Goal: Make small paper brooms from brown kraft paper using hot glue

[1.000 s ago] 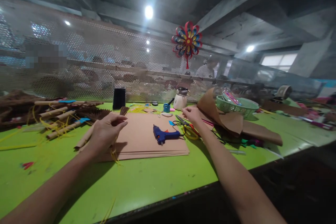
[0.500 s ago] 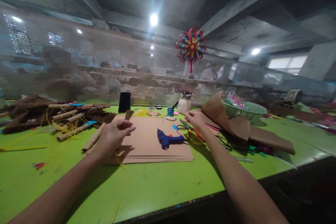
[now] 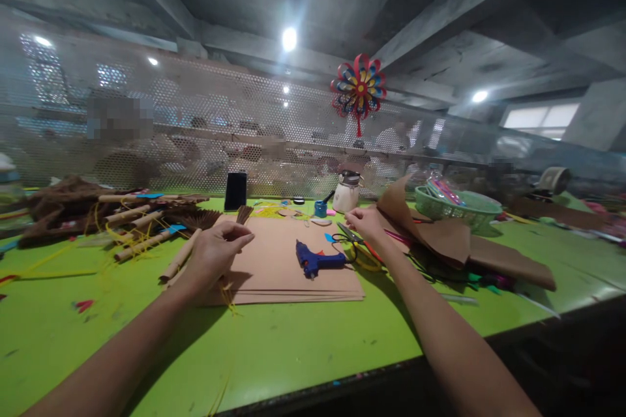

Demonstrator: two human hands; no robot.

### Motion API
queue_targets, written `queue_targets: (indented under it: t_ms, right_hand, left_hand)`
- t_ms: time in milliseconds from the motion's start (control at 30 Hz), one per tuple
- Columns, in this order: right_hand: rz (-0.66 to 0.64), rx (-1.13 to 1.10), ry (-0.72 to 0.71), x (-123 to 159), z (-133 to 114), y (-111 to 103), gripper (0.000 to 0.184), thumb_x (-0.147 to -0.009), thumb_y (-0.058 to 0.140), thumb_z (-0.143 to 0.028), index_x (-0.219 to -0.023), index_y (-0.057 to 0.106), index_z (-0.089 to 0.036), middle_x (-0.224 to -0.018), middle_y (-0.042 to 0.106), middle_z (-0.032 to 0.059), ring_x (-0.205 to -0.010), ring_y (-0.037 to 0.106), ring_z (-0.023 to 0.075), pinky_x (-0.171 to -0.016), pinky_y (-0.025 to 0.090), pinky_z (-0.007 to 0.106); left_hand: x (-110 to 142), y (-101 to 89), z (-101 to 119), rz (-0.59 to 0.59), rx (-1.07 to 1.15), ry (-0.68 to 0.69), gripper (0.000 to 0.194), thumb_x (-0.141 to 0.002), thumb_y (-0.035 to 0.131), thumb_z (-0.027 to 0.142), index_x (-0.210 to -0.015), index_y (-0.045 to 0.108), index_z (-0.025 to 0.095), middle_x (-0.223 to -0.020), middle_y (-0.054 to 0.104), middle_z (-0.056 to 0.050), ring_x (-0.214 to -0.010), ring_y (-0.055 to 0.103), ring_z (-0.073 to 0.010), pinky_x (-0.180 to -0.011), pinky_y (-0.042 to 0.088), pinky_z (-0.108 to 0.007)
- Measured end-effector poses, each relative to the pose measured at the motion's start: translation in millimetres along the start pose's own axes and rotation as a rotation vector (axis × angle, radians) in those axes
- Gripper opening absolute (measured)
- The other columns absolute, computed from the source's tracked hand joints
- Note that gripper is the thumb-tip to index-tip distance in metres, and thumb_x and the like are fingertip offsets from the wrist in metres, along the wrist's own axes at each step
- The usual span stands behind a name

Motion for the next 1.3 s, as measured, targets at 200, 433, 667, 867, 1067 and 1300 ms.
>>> queue_targets:
  t_ms: [200,433,667,867,1067,1300]
  right_hand:
    - [-0.017,-0.007,0.007,0.8,-4.0,-0.6,0.026,-0.07,0.053,-0.036,-0.06,0.062,-0.014,-0.053,0.061,0.0014,-0.05,0.055,0.0133,-0.051,0.042,0.023]
    - [-0.054,-0.012,-0.035,11.0,-35.0,-3.5,0.029,-0.072,0.052,-0.038,-0.061,0.063,-0.014,-0.054,0.061,0.0022,-0.053,0.055,0.0139,-0.052,0.041,0.023]
    - [-0.654,0.219,-0.333,48.4,-76.0,36.7,0.024,-0.065,0.06,-0.024,-0.086,0.07,-0.018,-0.088,0.068,0.004,-0.08,0.059,0.018,-0.066,0.042,0.022]
    - [-0.79,0.512,-0.309,58.2,-52.6,63.9,0.035,-0.053,0.064,-0.014,-0.087,0.068,-0.018,-0.082,0.067,0.0052,-0.073,0.057,0.0192,-0.058,0.037,0.023]
    - [-0.727,0.443,-0.333,51.5,-42.6,63.3,0.04,-0.063,0.063,-0.018,-0.102,0.063,-0.019,-0.094,0.067,0.0058,-0.081,0.058,0.02,-0.066,0.039,0.024]
    - [-0.519,0.332,-0.33,38.4,-32.2,60.7,0.035,-0.071,0.063,-0.023,-0.106,0.062,-0.02,-0.105,0.064,0.0053,-0.096,0.056,0.0218,-0.081,0.04,0.029]
  left_hand:
    - [1.0,-0.6,3.3,0.004,-0.018,0.0,0.028,-0.067,0.06,0.044,-0.072,0.067,0.017,-0.069,0.066,-0.003,-0.06,0.058,-0.0158,-0.055,0.043,-0.026]
    - [0.6,1.9,-5.0,-0.015,-0.009,-0.045,0.036,-0.07,0.056,0.053,-0.067,0.062,0.017,-0.057,0.059,0.0,-0.049,0.05,-0.013,-0.045,0.037,-0.023]
    - [2.2,9.0,-4.1,-0.06,-0.036,-0.007,0.04,-0.075,0.048,0.055,-0.064,0.059,0.018,-0.05,0.054,0.002,-0.049,0.05,-0.0137,-0.047,0.035,-0.023]
    - [1.9,9.9,-4.1,-0.049,-0.129,0.067,0.04,-0.078,0.045,0.053,-0.066,0.061,0.018,-0.054,0.056,0.001,-0.052,0.052,-0.014,-0.05,0.035,-0.024]
    - [2.1,13.4,-2.1,-0.085,-0.138,0.081,0.04,-0.079,0.045,0.052,-0.067,0.062,0.017,-0.057,0.059,-0.001,-0.055,0.054,-0.016,-0.054,0.039,-0.026]
    - [20.1,45.0,7.5,-0.357,-0.214,0.297,0.03,-0.08,0.047,0.039,-0.075,0.067,0.018,-0.077,0.063,-0.006,-0.073,0.056,-0.0188,-0.068,0.042,-0.03]
Point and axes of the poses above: each hand's wrist, its own x-axis away from the middle knuckle, its own y-axis out of the palm, z = x × y, the point moved 6 cm from there along -x, towards the middle knuckle
